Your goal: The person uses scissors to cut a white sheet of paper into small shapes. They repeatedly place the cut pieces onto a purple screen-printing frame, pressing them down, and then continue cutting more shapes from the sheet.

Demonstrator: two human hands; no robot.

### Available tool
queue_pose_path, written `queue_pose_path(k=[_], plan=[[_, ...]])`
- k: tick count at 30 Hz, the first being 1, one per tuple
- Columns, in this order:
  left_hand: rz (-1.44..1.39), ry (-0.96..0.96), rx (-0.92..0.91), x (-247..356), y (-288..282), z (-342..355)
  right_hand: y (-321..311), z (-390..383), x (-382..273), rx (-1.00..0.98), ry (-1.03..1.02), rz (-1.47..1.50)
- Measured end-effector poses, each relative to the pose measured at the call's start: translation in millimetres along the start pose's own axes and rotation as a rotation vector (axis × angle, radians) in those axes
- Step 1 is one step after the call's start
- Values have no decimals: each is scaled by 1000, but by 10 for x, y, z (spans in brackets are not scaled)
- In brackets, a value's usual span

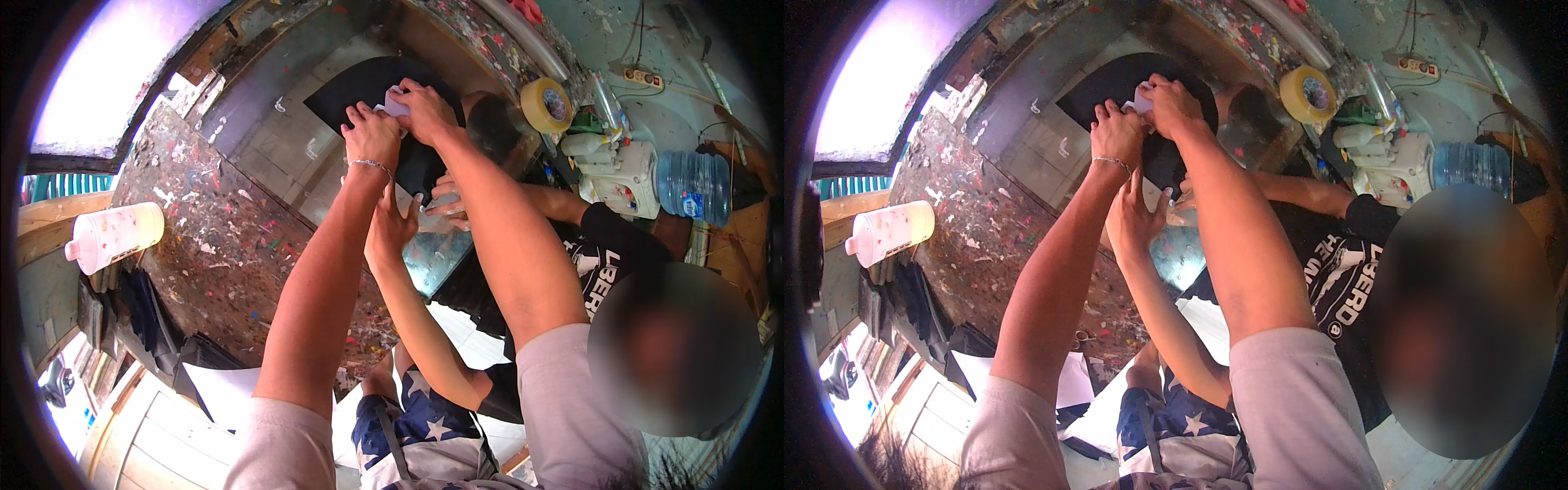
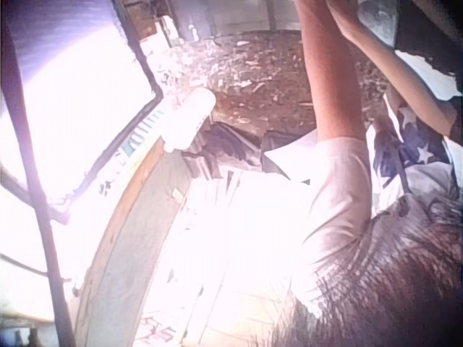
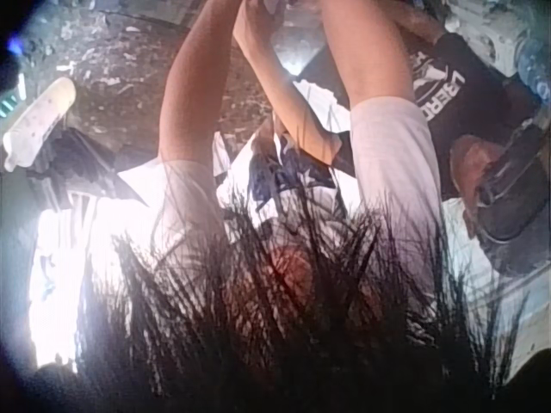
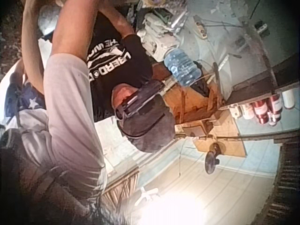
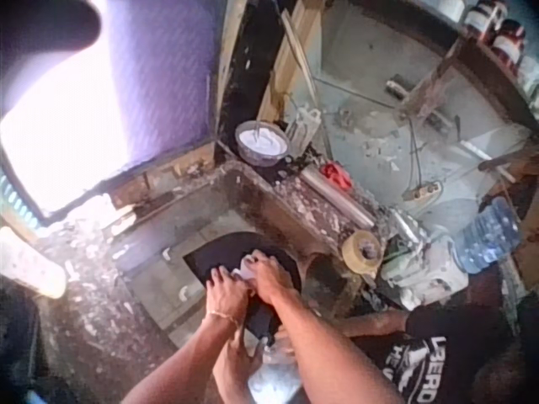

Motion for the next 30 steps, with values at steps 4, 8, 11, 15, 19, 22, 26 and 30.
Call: queue_pose_path(k=[4,8,11,15,19,22,26,30], plan=[[-8,5,10,5,-43,-10,-3,-1,-15,-12,6,-6],[-3,8,17,1,-32,-5,14,9,5,-3,-11,-5],[-3,16,14,1,-8,-5,45,26,28,9,-4,1],[6,20,33,-1,3,-9,64,26,30,39,11,21],[2,17,14,-19,10,-12,31,-1,-7,58,-27,-22],[50,21,14,-30,33,4,32,11,12,25,-32,-16],[45,22,-3,-24,31,-2,31,-5,11,24,-31,-13],[4,37,58,0,24,-10,30,-14,23,16,-28,-17]])
Point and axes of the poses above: each hand's wrist, its own z-axis towards the middle knuckle, its own y-axis out of the palm, x = y × z, the point moved 3 cm from there along z, towards the middle knuckle, and after that the axes turned 8 degrees about -z, right-handed, at the moved point
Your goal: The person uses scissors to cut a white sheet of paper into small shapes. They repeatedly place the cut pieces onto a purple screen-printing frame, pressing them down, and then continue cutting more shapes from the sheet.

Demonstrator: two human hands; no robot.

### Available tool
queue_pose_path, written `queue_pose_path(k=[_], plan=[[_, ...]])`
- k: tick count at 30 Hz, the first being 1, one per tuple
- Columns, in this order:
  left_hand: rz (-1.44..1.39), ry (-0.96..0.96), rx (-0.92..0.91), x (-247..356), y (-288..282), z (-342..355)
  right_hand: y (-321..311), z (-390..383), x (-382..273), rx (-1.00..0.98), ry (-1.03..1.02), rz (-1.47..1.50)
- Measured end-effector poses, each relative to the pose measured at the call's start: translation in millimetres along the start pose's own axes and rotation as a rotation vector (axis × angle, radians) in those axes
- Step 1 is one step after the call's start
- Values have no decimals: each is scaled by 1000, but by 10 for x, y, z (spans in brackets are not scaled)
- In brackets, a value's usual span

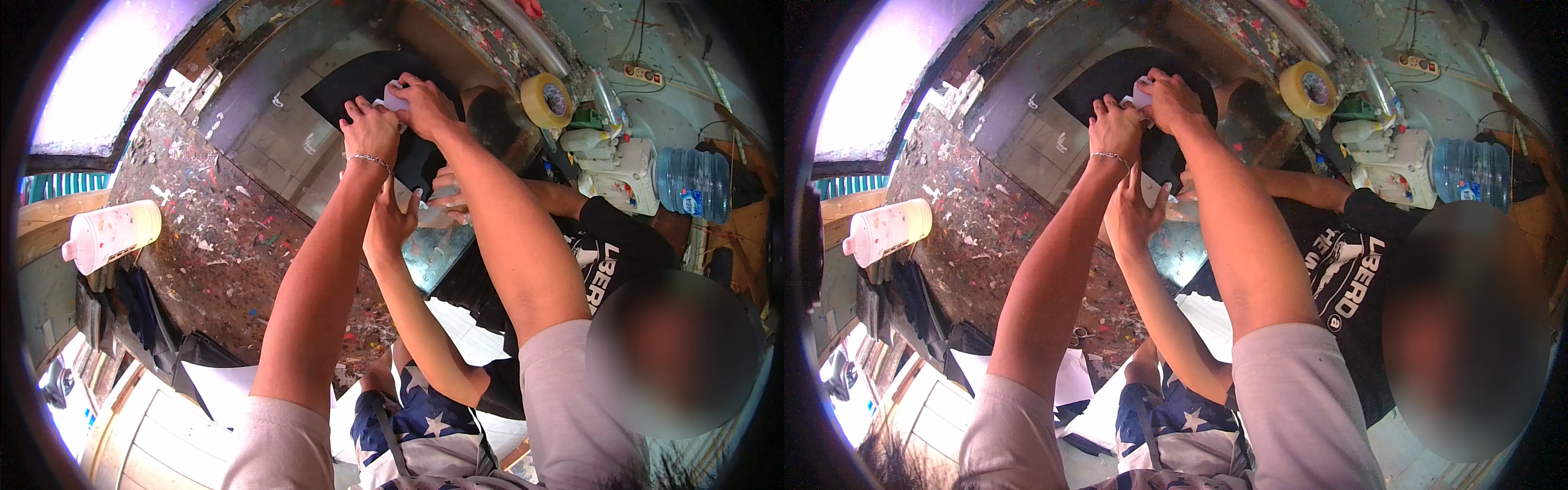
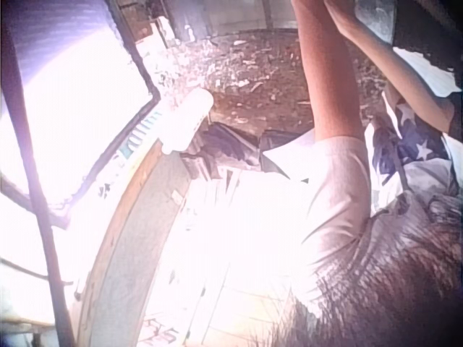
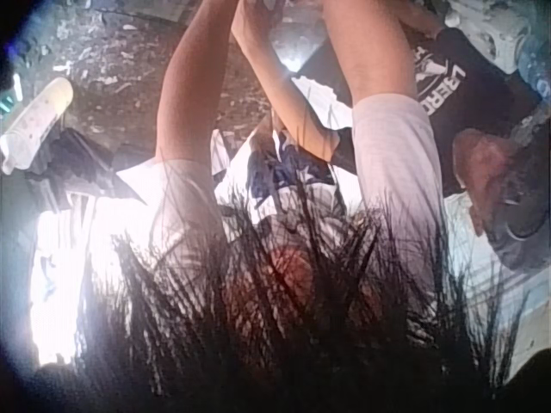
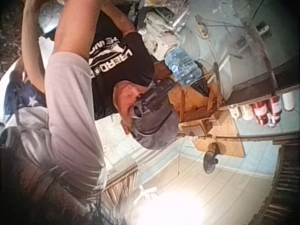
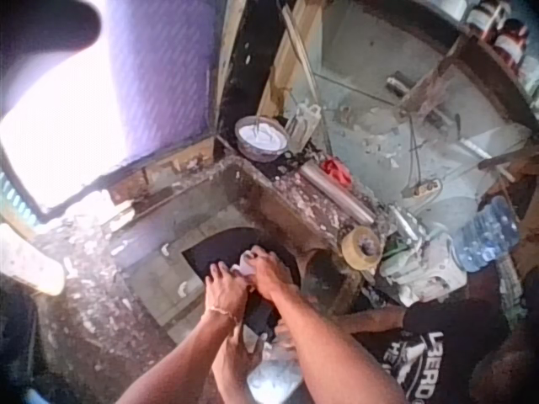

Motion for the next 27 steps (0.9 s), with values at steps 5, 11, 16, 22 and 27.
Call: queue_pose_path(k=[5,11,16,22,27], plan=[[-11,-12,0,-30,-13,-5,17,18,-26,-17,-13,-8],[-4,-18,21,0,-5,-5,-16,-12,-26,-22,-1,-16],[-32,-26,-71,23,-15,-5,-3,-41,9,3,10,2],[-10,-57,-98,-1,-24,4,2,-24,-10,30,-23,23],[54,-27,-3,-50,96,-41,-30,-2,-63,2,-19,-5]])
Point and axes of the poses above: each hand's wrist, its own z-axis towards the middle knuckle, its own y-axis out of the palm, x = y × z, the point moved 3 cm from there along z, towards the middle knuckle, and after that the axes turned 8 degrees about -z, right-handed, at the moved point
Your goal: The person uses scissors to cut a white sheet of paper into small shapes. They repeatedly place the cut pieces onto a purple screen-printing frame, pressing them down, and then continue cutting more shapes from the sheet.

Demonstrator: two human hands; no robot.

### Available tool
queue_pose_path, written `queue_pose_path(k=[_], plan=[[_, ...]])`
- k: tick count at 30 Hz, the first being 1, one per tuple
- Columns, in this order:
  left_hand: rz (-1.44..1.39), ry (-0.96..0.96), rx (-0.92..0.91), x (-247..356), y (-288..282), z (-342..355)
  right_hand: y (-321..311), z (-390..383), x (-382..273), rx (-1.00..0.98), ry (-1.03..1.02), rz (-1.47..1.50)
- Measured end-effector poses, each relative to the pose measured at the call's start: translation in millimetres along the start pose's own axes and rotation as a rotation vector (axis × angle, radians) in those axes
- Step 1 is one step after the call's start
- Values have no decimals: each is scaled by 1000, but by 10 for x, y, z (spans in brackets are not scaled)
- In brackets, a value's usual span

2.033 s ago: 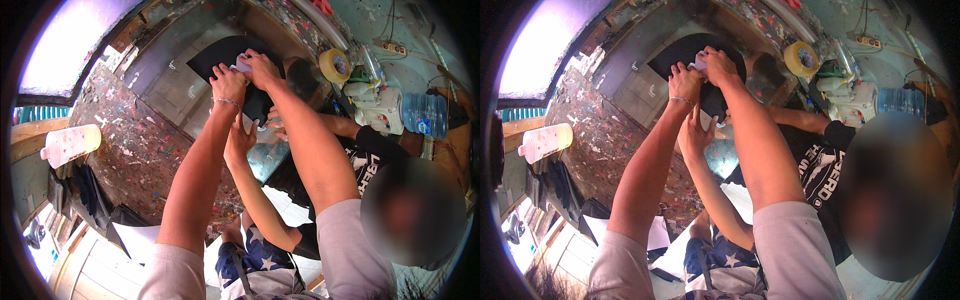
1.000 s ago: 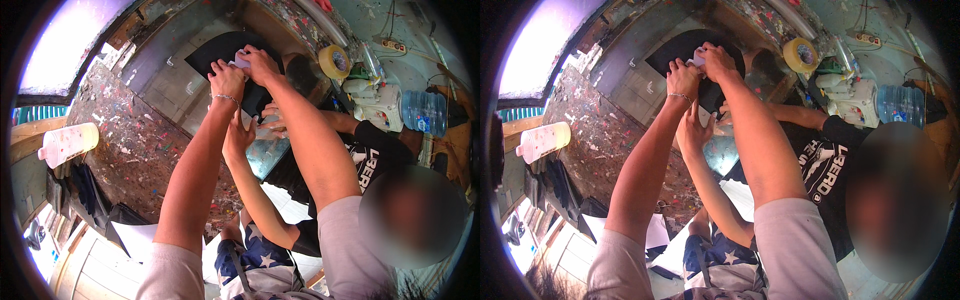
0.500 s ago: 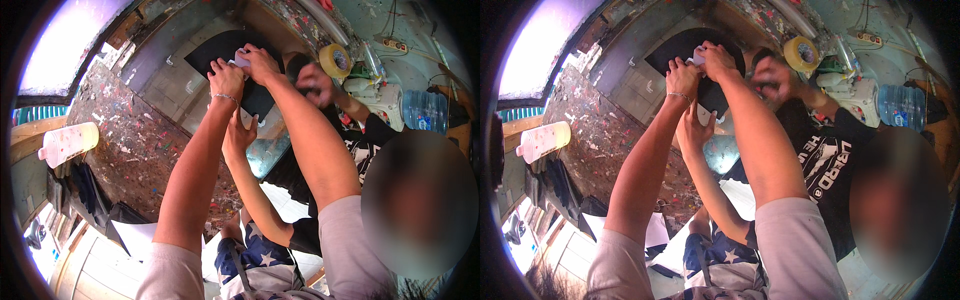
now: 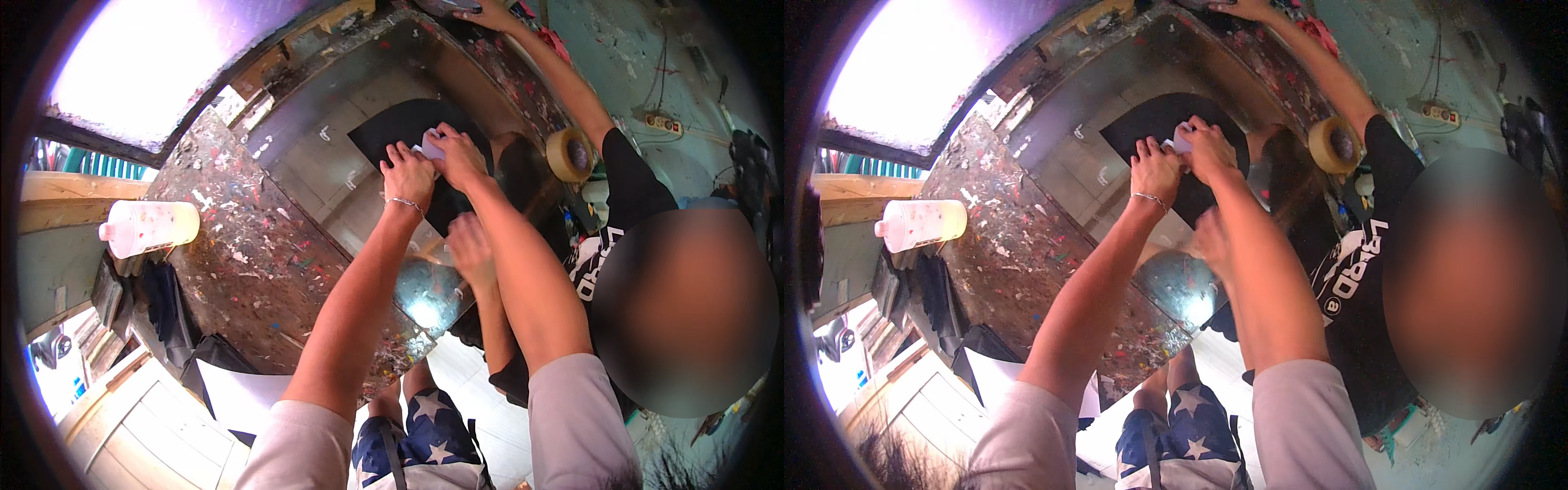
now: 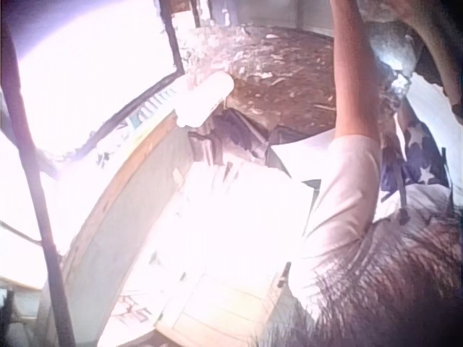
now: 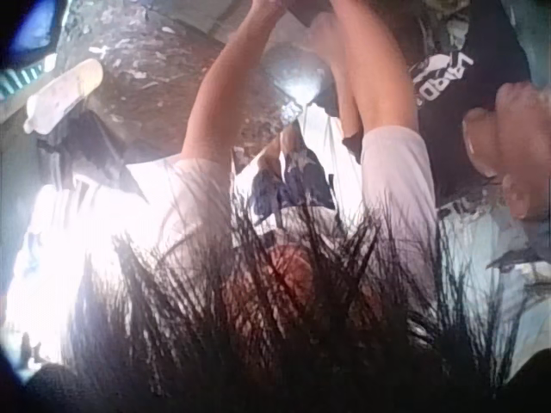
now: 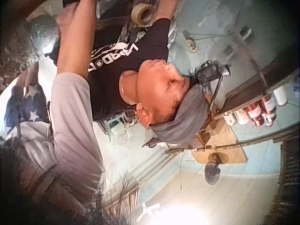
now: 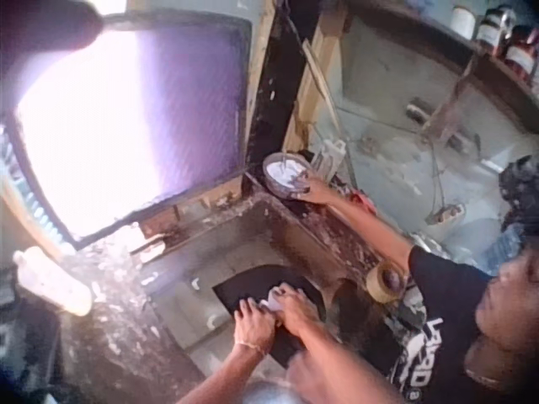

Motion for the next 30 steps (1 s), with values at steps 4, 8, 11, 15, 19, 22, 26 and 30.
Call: queue_pose_path(k=[4,8,11,15,19,22,26,30], plan=[[-10,-24,-29,20,-20,14,-12,-6,30,1,-3,6],[-26,-21,-32,21,-32,-5,49,12,45,19,-6,30],[-17,-26,-41,20,-54,-7,28,0,25,27,-18,29],[-124,-51,-178,80,-179,8,16,-7,55,3,-4,13],[-105,-58,-173,31,-170,9,-21,-4,-16,-6,-10,-27],[-107,-44,-160,80,-179,4,57,5,74,29,-33,-59],[-116,-57,-180,31,-166,18,18,-3,3,11,-13,-18],[-110,-42,-153,45,-144,7,38,2,36,47,-32,-17]])
Point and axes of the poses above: each hand's wrist, its own z-axis towards the middle knuckle, its own y-axis out of the palm, x = y × z, the point moved 3 cm from there along z, towards the middle knuckle, and after that the axes turned 8 degrees about -z, right-handed, at the moved point
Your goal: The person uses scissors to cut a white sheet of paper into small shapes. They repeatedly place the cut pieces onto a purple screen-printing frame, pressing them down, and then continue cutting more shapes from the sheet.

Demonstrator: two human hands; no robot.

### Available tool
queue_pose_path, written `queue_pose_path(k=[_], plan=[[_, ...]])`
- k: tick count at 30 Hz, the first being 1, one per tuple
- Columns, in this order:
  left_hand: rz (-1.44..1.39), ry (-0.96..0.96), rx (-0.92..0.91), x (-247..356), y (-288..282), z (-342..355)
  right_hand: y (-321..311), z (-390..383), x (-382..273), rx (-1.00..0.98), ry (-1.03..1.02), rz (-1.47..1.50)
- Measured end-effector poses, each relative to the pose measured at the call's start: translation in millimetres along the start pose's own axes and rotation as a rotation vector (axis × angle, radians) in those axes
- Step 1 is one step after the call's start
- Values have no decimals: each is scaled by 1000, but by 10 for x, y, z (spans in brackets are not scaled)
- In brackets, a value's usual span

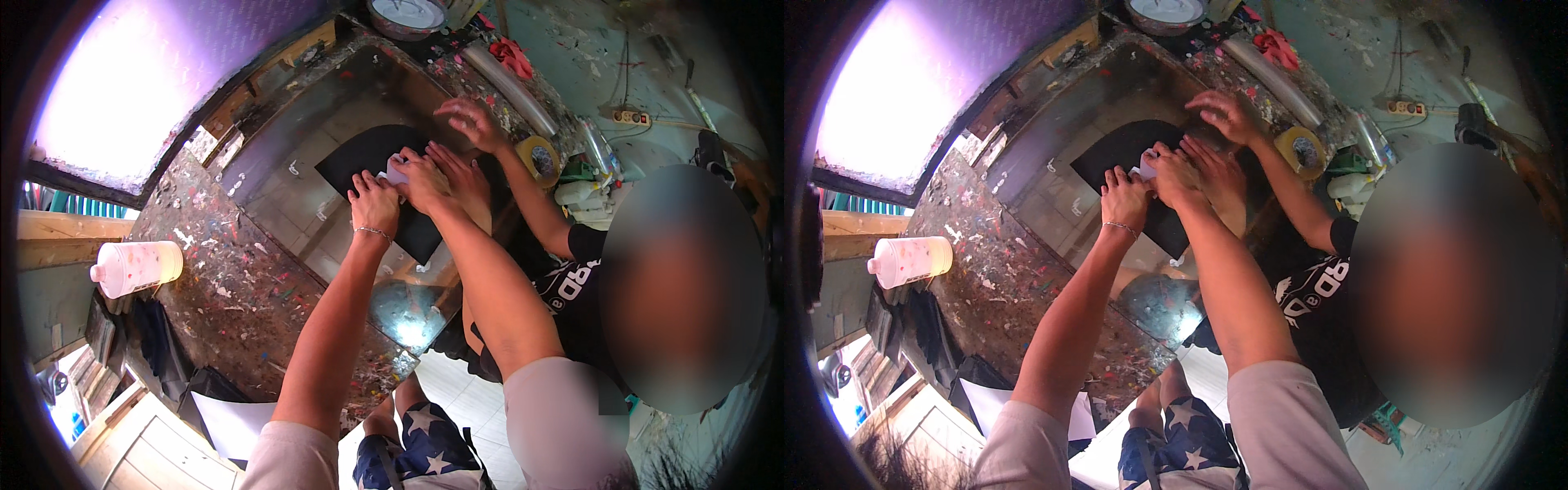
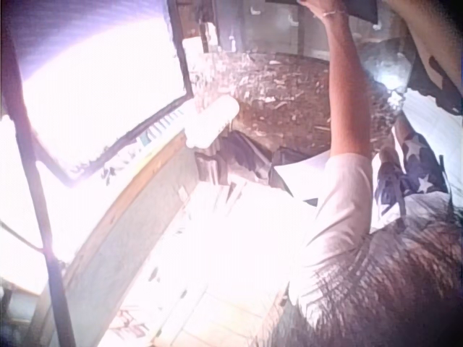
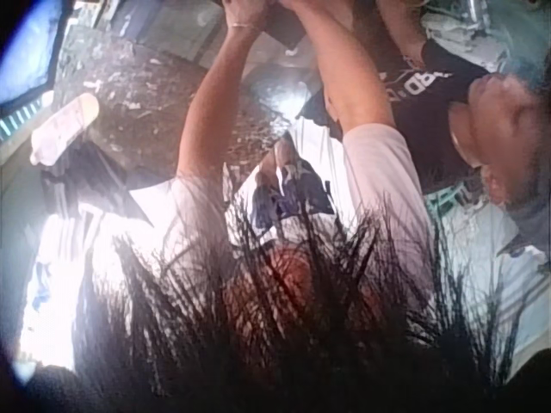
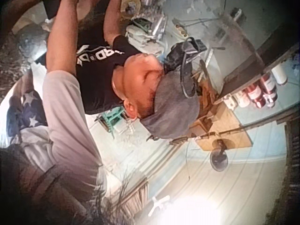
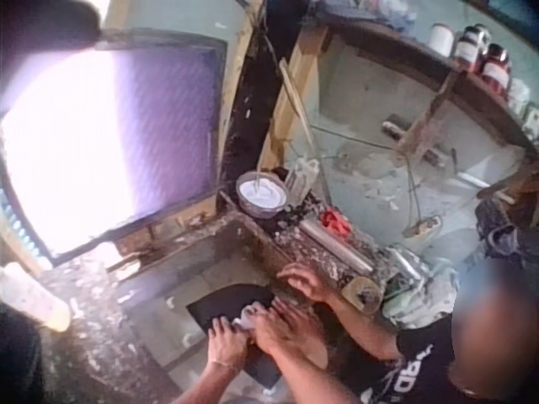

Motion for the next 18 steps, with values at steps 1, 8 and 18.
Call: queue_pose_path(k=[1,8,18], plan=[[-2,1,-2,4,9,3,3,6,11,6,-8,12],[102,26,148,-88,147,22,22,24,-22,-14,43,45],[-7,14,24,-6,14,5,-15,16,-10,-39,56,36]])
Point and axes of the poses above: each hand's wrist, its own z-axis towards the middle knuckle, its own y-axis out of the palm, x = y × z, the point moved 3 cm from there along z, towards the middle knuckle, and after that the axes turned 8 degrees about -z, right-handed, at the moved point
